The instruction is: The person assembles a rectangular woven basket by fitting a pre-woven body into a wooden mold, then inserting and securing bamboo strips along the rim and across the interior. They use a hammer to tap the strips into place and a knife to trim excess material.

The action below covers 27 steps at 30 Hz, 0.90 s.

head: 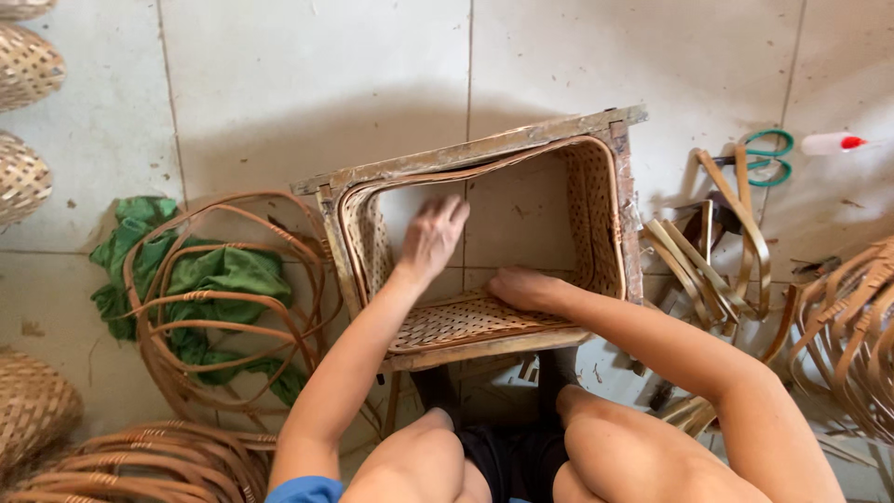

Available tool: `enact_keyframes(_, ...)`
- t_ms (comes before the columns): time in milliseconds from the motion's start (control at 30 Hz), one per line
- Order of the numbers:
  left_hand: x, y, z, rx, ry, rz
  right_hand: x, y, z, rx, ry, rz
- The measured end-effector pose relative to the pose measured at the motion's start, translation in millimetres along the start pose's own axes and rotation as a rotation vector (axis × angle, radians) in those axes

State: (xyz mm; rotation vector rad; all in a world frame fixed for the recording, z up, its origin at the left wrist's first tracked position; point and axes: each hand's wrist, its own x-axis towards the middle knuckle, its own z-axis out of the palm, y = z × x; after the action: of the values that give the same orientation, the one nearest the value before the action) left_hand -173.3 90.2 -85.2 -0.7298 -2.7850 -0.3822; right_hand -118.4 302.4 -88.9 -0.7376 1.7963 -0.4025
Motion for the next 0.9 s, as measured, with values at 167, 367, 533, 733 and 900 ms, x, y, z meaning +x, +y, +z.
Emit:
enact_keyframes(167,-68,20,-21,0.132,-1.317,-0.088,9,5,5,0.091,0.037,-0.01)
enact_keyframes(367,-89,32,-26,0.331,-1.425,0.013,1,0,-15,0.038,0.023,-0.221)
enact_keyframes(533,-83,31,-33,0.335,-1.429,0.02,-8,-9,-46,0.137,-0.087,-0.052)
enact_keyframes(733,-78,32,-35,0.339,-1.444,0.025,-10,-20,-44,0.095,-0.016,0.014)
enact_keyframes(900,-75,31,-36,0.329,-1.441,0.012,-9,-10,-42,-0.086,0.14,-0.113)
